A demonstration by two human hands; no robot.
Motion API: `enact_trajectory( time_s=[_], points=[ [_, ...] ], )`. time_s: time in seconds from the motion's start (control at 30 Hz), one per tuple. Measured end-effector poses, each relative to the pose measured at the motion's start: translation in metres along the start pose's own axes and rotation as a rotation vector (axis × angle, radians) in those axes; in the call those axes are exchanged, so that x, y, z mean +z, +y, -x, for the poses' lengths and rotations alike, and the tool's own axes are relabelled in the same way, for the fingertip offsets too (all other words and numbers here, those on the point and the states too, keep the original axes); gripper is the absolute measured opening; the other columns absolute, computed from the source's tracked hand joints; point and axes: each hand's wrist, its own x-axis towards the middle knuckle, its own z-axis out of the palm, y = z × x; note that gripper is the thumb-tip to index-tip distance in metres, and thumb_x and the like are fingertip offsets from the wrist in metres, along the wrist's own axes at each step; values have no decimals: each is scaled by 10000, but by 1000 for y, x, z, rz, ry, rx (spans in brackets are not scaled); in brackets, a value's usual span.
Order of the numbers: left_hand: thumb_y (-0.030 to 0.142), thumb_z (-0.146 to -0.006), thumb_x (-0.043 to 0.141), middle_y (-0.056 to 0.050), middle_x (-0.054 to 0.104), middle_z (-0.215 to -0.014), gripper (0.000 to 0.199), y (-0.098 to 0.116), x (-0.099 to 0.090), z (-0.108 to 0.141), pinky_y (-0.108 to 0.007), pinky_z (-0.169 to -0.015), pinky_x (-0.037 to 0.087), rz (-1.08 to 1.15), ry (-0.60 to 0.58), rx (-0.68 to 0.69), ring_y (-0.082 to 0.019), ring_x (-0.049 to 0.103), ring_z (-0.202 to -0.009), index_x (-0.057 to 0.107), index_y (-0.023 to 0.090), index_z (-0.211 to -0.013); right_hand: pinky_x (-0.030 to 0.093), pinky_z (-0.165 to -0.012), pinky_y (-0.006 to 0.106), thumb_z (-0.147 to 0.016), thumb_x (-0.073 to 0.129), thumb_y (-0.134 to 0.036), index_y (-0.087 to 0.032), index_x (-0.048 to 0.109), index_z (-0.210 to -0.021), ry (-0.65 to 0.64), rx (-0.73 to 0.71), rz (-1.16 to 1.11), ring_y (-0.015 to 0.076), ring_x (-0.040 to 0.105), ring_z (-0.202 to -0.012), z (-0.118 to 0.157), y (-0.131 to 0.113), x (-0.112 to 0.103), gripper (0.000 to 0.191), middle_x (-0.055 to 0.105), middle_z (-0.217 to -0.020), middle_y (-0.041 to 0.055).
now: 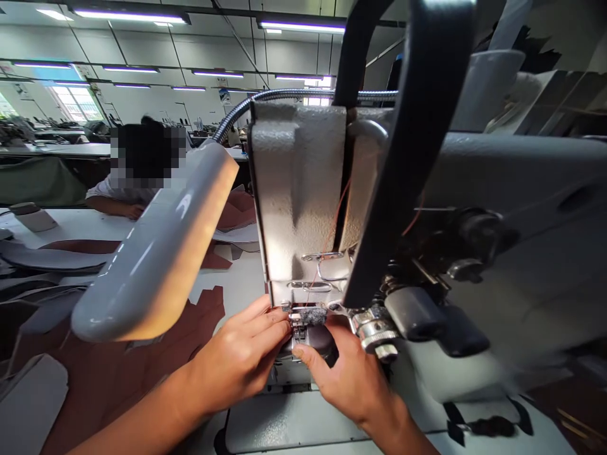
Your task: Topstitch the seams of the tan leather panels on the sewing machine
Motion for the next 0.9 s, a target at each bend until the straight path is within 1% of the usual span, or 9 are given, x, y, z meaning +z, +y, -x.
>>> enact_trajectory(
  time_s=[0.17, 0.27, 0.37, 0.47, 0.57, 0.63, 0.73, 0.83, 0.9],
  points=[
    [10, -809, 431, -42, 637, -730, 183, 0, 2, 2, -255, -660, 477, -5, -23, -15, -139, 548, -650, 555, 138, -848, 493, -805, 493, -754, 494, -582, -136, 627, -1000, 8, 44, 43, 328, 606, -919, 1, 4, 5, 526, 662, -969, 149],
    [41, -827, 418, -65, 651, -811, 193, 1, -3, 1, -256, -664, 474, 35, -97, -17, -148, 564, -716, 576, 130, -893, 502, -795, 470, -770, 498, -545, -128, 640, -967, 19, -7, 65, 312, 622, -881, 0, 5, 5, 482, 671, -945, 145],
    [195, -880, 381, -89, 651, -883, 239, 1, -19, 7, -290, -748, 480, -134, -445, -290, -180, 591, -830, 616, 148, -883, 514, -770, 442, -787, 516, -497, -139, 642, -966, 40, -70, 99, 289, 637, -838, 3, 6, 0, 420, 684, -909, 125],
    [287, -861, 362, -121, 633, -682, 366, 5, -35, 34, -375, -637, 504, -406, -786, -682, -244, 623, -679, 651, 127, -704, 489, -794, 444, -798, 567, -385, -129, 608, -1037, 167, -227, 169, 285, 617, -877, 14, 5, -7, 353, 671, -926, 136],
    [275, -699, 546, -147, 609, -607, 241, 18, -41, 77, -388, -505, 497, -506, -949, -852, -290, 612, -582, 682, 77, -676, 428, -863, 439, -744, 623, -156, -125, 593, -998, 297, -429, 28, 267, 566, -937, 34, 0, -5, 258, 642, -910, 123],
    [223, -581, 626, -191, 626, -716, 380, 27, -39, 102, -398, -460, 490, -582, -1021, -929, -341, 610, -641, 681, 38, -908, 426, -848, 391, -713, 607, -78, -134, 585, -935, 208, -468, -179, 239, 545, -927, 54, -5, 5, 230, 611, -888, 101],
    [158, -536, 652, -245, 609, -864, 681, 33, -38, 124, -418, -459, 488, -672, -1065, -987, -376, 599, -708, 537, 22, -1193, 442, -781, 290, -742, 561, -112, -191, 563, -948, -119, -207, -499, 179, 548, -886, 85, -15, 31, 221, 591, -936, 55],
    [125, -661, 580, -204, 601, -836, 602, 42, -40, 121, -359, -515, 496, -696, -1049, -995, -303, 606, -701, 483, 51, -1251, 458, -682, 270, -635, 617, -166, -193, 600, -907, -533, 258, -807, 167, 583, -751, 110, -24, 60, 274, 622, -844, 40],
    [82, -740, 491, -158, 598, -836, 539, 58, -41, 108, -286, -537, 487, -659, -1004, -947, -241, 605, -709, 452, 92, -1278, 474, -724, 288, -514, 731, -275, -173, 596, -982, -719, 590, -1097, 204, 618, -826, 121, -30, 74, 498, 637, -920, 71]
  ],
)
